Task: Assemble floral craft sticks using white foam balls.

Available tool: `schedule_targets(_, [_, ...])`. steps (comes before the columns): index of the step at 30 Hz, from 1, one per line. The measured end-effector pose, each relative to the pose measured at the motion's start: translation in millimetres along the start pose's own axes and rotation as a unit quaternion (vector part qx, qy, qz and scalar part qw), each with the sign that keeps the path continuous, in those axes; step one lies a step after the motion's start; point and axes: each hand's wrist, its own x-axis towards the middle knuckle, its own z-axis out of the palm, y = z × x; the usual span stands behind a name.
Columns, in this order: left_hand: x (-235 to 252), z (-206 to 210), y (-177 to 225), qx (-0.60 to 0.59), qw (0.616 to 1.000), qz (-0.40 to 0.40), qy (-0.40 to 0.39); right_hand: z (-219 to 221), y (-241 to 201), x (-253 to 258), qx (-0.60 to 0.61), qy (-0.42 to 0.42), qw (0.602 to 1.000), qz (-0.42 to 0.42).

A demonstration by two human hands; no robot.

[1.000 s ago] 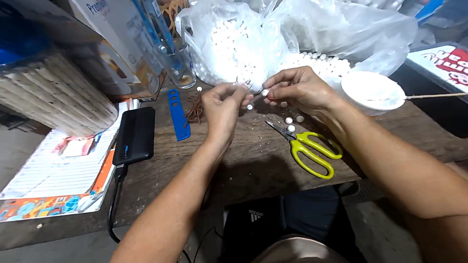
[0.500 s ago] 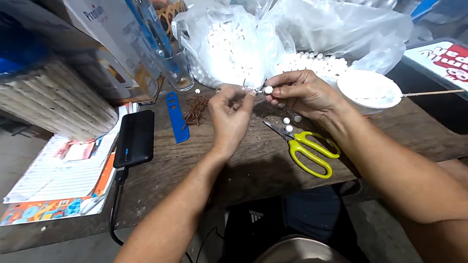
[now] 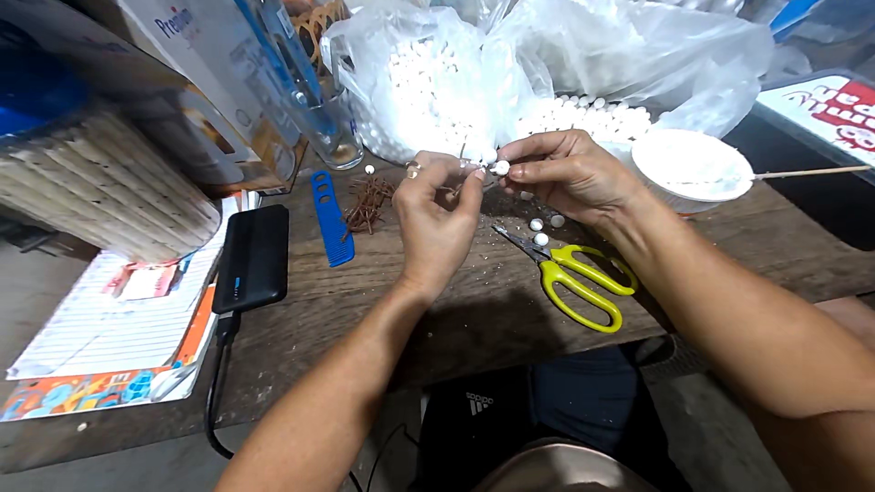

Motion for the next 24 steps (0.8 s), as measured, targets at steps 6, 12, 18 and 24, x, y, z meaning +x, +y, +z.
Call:
schedule_targets(6, [0,1,-2,0.016,1.0,0.009,0.002,2,0,0,-0.006,0.007,1.0,-0.004])
schedule_targets(12, [-1,1,-2,0.022,1.0,0.007,0.0,4,0,-1,-0.014,0.017,1.0,-0.001])
schedule_targets(18, [-1,2,-4,0.029,1.0,0.01,0.0,7,0,-2,-0.024,0.024,0.999,-0.007])
schedule_targets(24, [-3,3,-3,0.032,0.999,0.007,-0.003,14,0,-4,-0.024,0.048,0.999,0.001])
